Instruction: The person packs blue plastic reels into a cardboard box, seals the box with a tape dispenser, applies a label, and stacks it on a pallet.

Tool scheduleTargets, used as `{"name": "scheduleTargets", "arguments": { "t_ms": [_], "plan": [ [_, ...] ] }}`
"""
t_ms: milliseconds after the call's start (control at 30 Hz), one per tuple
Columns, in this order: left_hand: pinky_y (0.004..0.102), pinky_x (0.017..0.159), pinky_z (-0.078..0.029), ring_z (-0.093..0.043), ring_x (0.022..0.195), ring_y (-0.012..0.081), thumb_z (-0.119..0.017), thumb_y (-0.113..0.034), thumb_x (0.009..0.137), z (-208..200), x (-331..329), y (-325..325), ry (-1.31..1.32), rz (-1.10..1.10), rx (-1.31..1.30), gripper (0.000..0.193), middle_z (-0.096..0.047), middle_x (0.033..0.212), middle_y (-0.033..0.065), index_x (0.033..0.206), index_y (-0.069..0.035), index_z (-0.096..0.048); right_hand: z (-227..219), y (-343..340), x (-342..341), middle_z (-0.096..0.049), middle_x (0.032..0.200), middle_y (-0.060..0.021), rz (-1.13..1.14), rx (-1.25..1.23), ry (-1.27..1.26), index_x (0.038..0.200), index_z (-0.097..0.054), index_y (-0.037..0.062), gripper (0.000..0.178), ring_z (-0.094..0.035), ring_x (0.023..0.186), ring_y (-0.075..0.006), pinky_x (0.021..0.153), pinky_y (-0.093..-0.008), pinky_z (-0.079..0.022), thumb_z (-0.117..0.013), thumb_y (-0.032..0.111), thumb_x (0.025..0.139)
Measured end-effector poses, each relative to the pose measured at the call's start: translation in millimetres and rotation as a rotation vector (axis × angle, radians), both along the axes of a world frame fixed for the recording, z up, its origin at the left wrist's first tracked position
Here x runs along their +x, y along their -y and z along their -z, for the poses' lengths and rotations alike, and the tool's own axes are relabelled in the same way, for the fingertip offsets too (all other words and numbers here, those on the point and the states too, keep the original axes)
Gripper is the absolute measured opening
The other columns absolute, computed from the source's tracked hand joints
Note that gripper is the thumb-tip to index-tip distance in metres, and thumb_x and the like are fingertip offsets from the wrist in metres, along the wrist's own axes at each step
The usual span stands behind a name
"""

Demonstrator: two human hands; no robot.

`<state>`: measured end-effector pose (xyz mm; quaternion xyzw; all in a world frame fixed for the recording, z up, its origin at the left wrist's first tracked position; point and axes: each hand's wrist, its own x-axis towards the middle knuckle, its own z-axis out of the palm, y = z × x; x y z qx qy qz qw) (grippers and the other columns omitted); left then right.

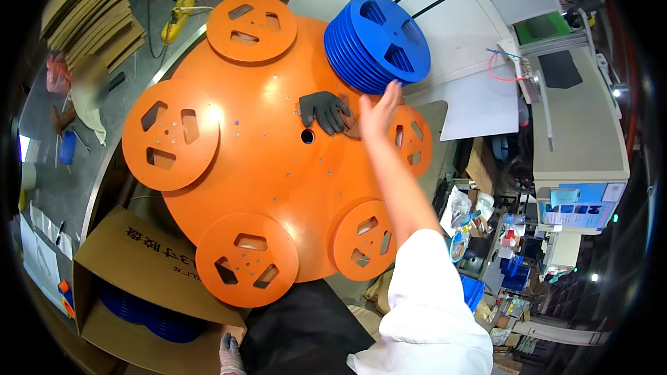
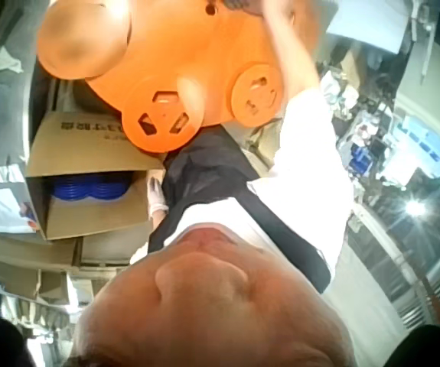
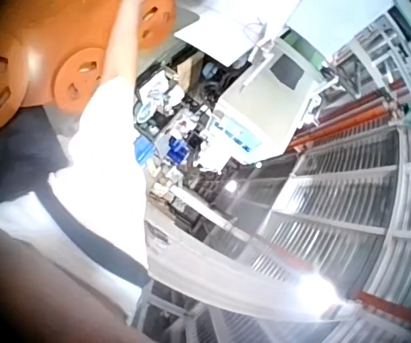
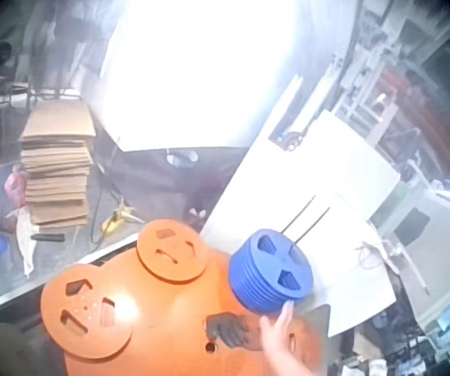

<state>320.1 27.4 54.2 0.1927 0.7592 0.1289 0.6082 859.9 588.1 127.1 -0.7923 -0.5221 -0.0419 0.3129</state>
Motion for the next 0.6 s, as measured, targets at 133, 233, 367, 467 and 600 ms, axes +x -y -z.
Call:
{"name": "scheduleTargets", "arguments": {
  "t_ms": [133,233,367,467,600],
  "plan": [
    [0.0283,0.091,-0.047,-0.061,0.098,0.0168,-0.056,-0.012,0.097,-22,17,-22,0.027,-0.029,-0.056,0.036,-0.064,0.11,0.01,0.13,0.004,-0.053,-53,-79,67,-0.031,0.156,-0.0094,0.081,-0.691,0.371,0.151,-0.032,0.0138,0.081,-0.018,0.148,-0.0294,0.116,-0.059,-0.018,-0.073,0.036,0.085],
    [0.0281,0.087,-0.049,-0.061,0.095,0.0157,-0.057,-0.015,0.097,-46,17,-43,-0.024,0.01,-0.095,0.036,-0.065,0.107,0.0091,0.129,0.003,-0.055,-55,-92,69,-0.052,0.136,-0.0071,0.03,-0.755,0.386,0.139,-0.047,0.0159,0.068,-0.041,0.135,-0.027,0.115,-0.0615,-0.02,-0.078,0.032,0.08],
    [0.0283,0.079,-0.05,-0.06,0.087,0.0141,-0.058,-0.017,0.097,-12,-11,-8,-0.024,-0.057,-0.103,0.036,-0.065,0.101,0.0088,0.129,0.0,-0.055,-35,-90,77,-0.055,0.123,-0.0095,-0.011,-0.655,0.374,0.13,-0.053,0.0175,0.061,-0.05,0.122,-0.0293,0.111,-0.0586,-0.028,-0.08,0.03,0.077],
    [0.0284,0.077,-0.05,-0.06,0.084,0.0144,-0.058,-0.017,0.097,-16,-19,-14,-0.043,0.039,-0.101,0.037,-0.065,0.099,0.0085,0.13,0.0,-0.054,-45,-89,68,-0.049,0.131,-0.013,0.039,-0.698,0.391,0.134,-0.049,0.0187,0.06,-0.046,0.125,-0.0323,0.108,-0.0562,-0.031,-0.076,0.028,0.08],
    [0.0278,0.078,-0.05,-0.06,0.085,0.0142,-0.059,-0.018,0.096,-22,-24,-2,-0.007,-0.088,-0.107,0.039,-0.065,0.102,0.0091,0.13,0.001,-0.053,-49,-88,58,-0.054,0.125,-0.0151,0.033,-0.713,0.408,0.129,-0.051,0.0073,0.05,-0.051,0.118,-0.0335,0.106,-0.0542,-0.034,-0.066,0.019,0.083]
  ]
}}
